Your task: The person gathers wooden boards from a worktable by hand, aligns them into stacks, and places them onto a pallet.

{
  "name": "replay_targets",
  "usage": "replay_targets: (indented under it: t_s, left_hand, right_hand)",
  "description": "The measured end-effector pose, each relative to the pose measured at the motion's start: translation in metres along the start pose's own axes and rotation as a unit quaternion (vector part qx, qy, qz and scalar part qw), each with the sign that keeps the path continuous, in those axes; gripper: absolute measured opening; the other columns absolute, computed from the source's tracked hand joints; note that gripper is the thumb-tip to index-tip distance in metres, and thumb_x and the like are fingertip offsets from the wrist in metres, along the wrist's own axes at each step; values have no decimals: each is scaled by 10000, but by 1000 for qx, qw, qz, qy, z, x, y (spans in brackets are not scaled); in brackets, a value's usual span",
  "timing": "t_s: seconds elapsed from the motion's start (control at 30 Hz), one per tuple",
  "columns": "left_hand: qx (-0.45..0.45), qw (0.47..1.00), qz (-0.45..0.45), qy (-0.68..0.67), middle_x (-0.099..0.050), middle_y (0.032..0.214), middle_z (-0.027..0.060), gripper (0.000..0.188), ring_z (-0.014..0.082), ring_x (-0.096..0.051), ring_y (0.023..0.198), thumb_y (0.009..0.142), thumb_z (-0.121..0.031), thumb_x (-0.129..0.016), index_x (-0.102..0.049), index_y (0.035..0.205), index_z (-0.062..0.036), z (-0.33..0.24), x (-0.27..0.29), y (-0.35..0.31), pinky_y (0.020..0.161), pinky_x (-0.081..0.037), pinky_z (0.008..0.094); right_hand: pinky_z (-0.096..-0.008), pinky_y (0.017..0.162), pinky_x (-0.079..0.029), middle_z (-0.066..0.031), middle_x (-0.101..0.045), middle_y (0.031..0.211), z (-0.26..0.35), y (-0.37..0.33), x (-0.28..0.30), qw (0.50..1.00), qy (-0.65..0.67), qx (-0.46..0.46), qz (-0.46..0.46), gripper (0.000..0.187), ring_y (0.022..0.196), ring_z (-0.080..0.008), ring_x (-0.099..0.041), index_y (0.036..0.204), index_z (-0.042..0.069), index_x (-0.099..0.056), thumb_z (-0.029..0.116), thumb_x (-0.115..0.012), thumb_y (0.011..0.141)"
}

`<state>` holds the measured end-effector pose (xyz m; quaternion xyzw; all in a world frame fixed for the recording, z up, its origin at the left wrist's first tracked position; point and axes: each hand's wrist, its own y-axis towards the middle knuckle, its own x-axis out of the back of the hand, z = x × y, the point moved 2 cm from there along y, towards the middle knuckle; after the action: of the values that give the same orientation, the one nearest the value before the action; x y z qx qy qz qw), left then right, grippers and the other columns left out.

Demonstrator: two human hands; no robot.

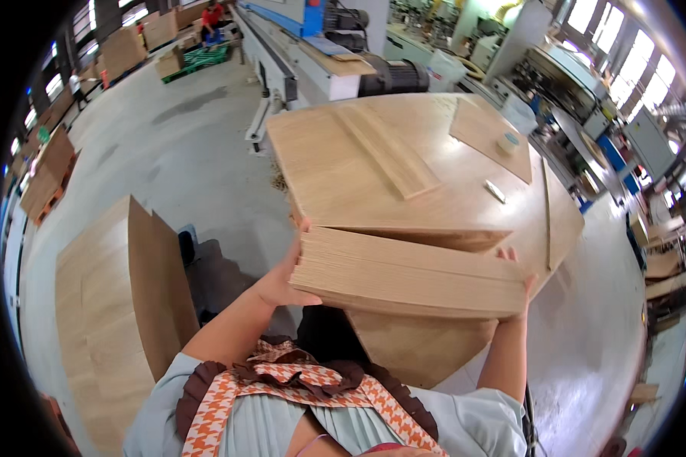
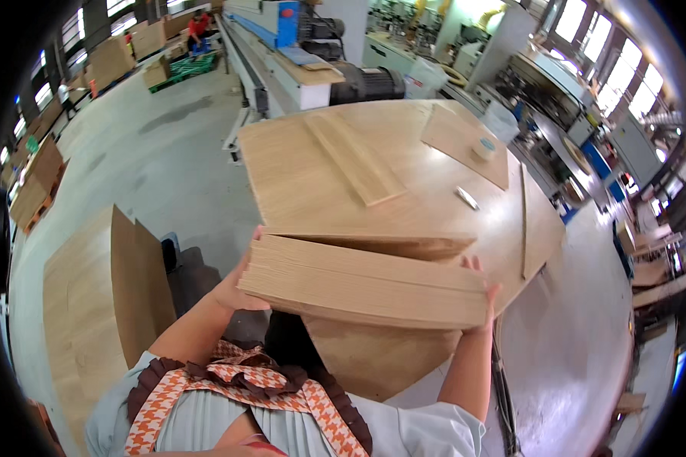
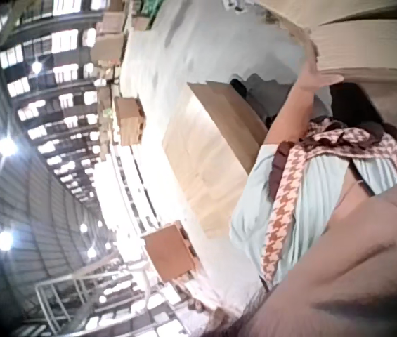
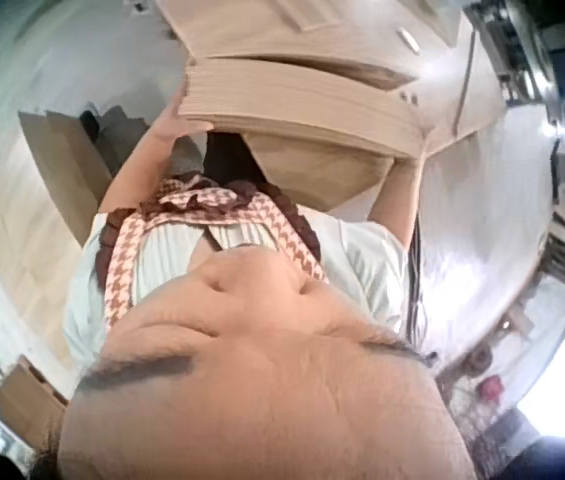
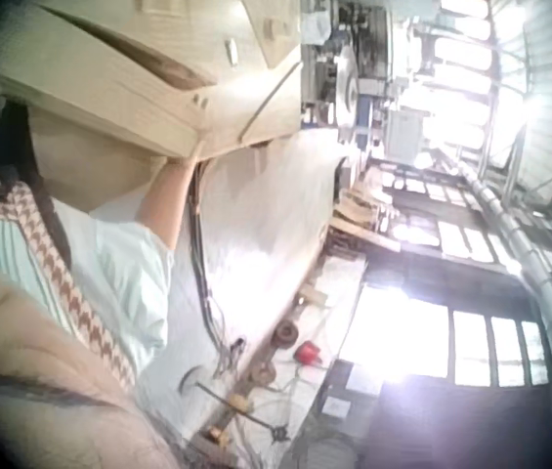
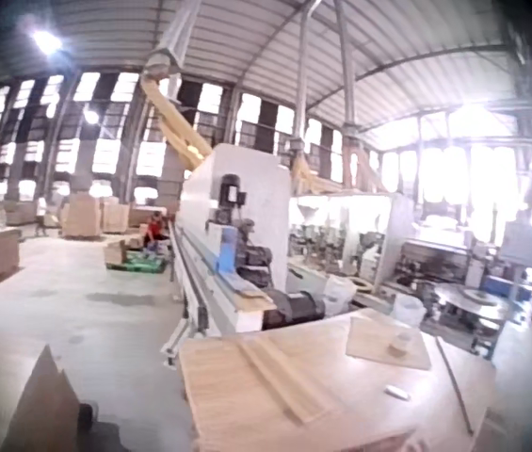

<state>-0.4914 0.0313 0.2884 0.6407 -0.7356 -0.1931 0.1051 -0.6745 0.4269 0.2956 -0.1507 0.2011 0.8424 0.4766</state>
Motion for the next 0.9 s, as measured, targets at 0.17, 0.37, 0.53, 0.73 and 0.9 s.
replay_targets:
  t_s: [0.17, 0.37, 0.53, 0.73, 0.9]
  left_hand:
    - [9, 1000, 5, -19, -87, 1422, 85, 1181, 192, -85, 1304, 569, -122, -771, 105, 1361, -93, -4, -8, 4, 1037, -103, 359]
    - [64, 996, -41, -52, -248, 1350, 81, 1080, 190, -232, 1242, 549, -78, -774, -36, 1338, -62, 7, -7, -8, 996, -217, 364]
    - [81, 993, -75, -32, -397, 1260, 76, 907, 193, -356, 1171, 554, -72, -776, -261, 1299, -31, 14, -3, -17, 951, -307, 364]
    - [79, 994, 13, 81, -370, 1272, 63, 960, 175, -333, 1167, 537, -105, -790, -220, 1306, -31, 26, 9, -18, 957, -289, 356]
    - [33, 988, 4, 149, -434, 1221, 83, 785, 188, -385, 1131, 595, -102, -762, -339, 1252, -23, 31, 10, -13, 926, -332, 357]
  right_hand:
    - [-368, 1047, -183, -99, -182, 1400, -5, 14, -19, 997, 60, 17, -46, 908, 1297, -222, -145, 1351, 52, -169, 690, -361, 734]
    - [-363, 1019, -251, -98, -245, 1372, -3, 18, -25, 998, 57, -13, -14, 965, 1255, -232, -244, 1331, 28, -212, 727, -381, 687]
    - [-370, 963, -330, -93, -387, 1288, -13, -9, 16, 983, 46, -43, -172, 932, 1166, -238, -375, 1292, 14, -295, 723, -376, 693]
    - [-375, 948, -345, -71, -415, 1270, -16, -54, 16, 997, 50, -28, -53, 839, 1154, -229, -389, 1282, 52, -328, 688, -356, 736]
    - [-380, 960, -323, -65, -371, 1304, -15, -65, 9, 983, 37, 11, -179, 780, 1175, -238, -362, 1305, 81, -291, 658, -331, 782]
